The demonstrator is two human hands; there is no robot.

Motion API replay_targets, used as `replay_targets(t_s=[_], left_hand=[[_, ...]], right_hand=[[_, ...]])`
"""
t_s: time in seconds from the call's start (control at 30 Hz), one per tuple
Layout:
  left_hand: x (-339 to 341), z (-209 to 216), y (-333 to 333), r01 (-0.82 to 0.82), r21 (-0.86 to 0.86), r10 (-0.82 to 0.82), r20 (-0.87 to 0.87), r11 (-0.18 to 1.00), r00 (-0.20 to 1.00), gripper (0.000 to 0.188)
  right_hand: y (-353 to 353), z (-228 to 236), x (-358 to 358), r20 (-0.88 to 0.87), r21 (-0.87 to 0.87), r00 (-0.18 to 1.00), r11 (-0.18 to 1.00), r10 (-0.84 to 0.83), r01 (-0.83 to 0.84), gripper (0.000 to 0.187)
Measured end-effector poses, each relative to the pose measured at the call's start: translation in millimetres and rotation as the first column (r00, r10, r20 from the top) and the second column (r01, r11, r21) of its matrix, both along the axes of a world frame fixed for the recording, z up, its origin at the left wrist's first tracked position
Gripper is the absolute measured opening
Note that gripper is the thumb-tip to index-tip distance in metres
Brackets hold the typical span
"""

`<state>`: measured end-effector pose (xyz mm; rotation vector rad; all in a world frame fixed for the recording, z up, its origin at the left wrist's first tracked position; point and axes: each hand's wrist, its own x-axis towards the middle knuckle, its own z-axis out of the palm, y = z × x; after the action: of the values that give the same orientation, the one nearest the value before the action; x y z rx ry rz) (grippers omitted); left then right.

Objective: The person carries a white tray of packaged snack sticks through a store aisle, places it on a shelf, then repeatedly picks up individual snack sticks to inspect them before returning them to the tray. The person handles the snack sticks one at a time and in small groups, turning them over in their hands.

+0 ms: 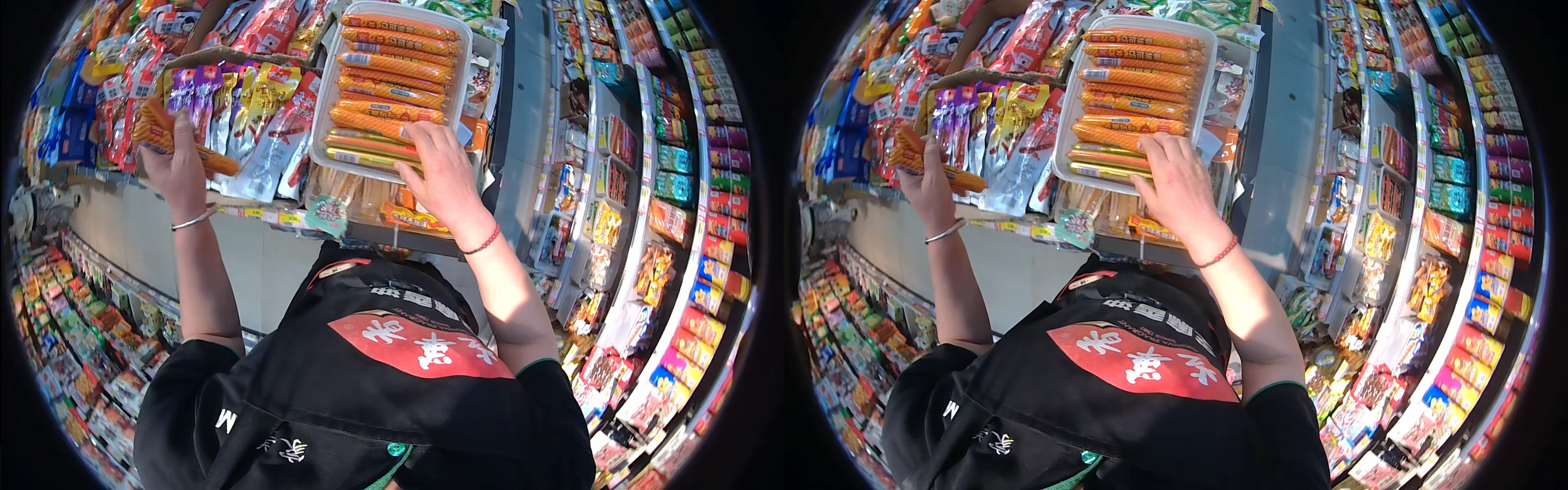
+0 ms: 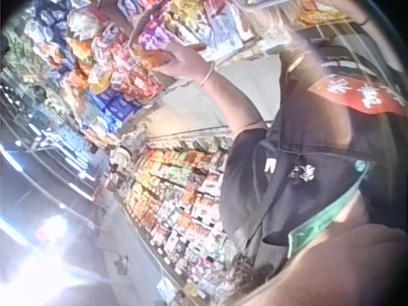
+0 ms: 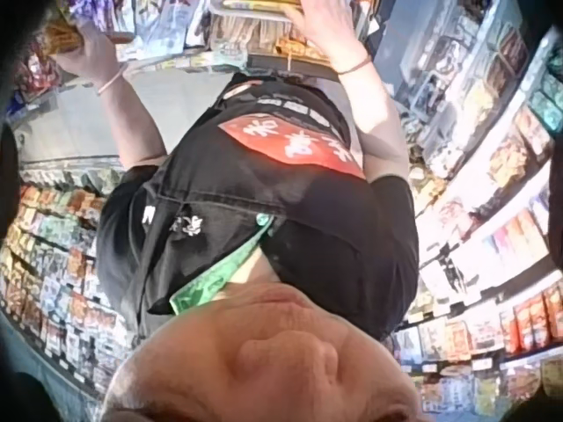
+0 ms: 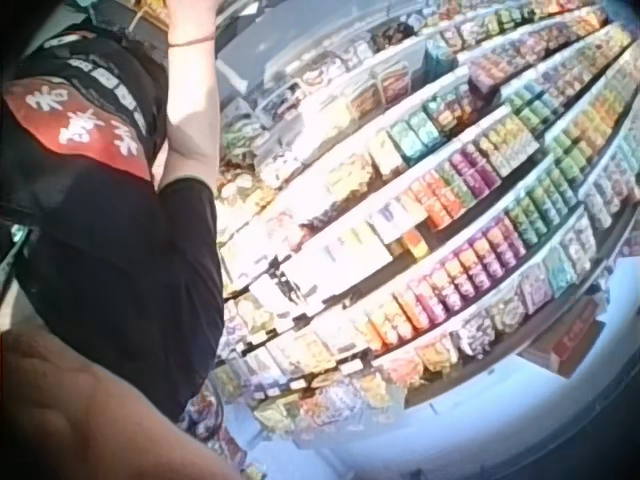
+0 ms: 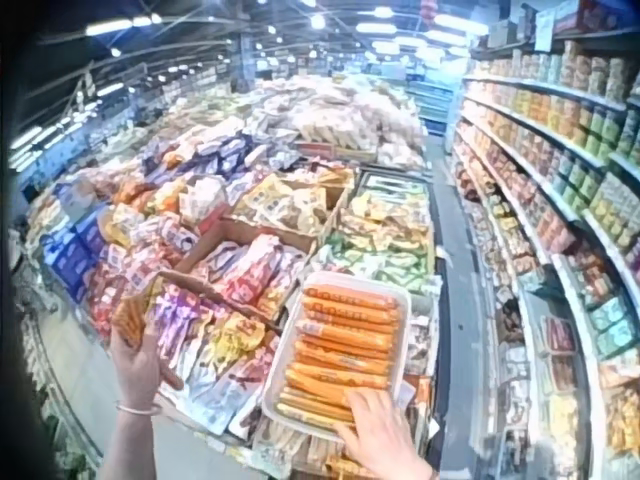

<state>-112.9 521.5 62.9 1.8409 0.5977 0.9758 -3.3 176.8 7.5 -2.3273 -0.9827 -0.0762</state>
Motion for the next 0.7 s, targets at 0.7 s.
replay_targets(t_s=[0.7], left_hand=[[-20.5,-172.3,-282.3,-0.298,-0.547,0.124,-0.333,0.782,0.935,0.073]], right_hand=[[-178.6,-18.4,21.9,-0.505,0.356,0.832,0.933,0.232,-0.044,0.021]])
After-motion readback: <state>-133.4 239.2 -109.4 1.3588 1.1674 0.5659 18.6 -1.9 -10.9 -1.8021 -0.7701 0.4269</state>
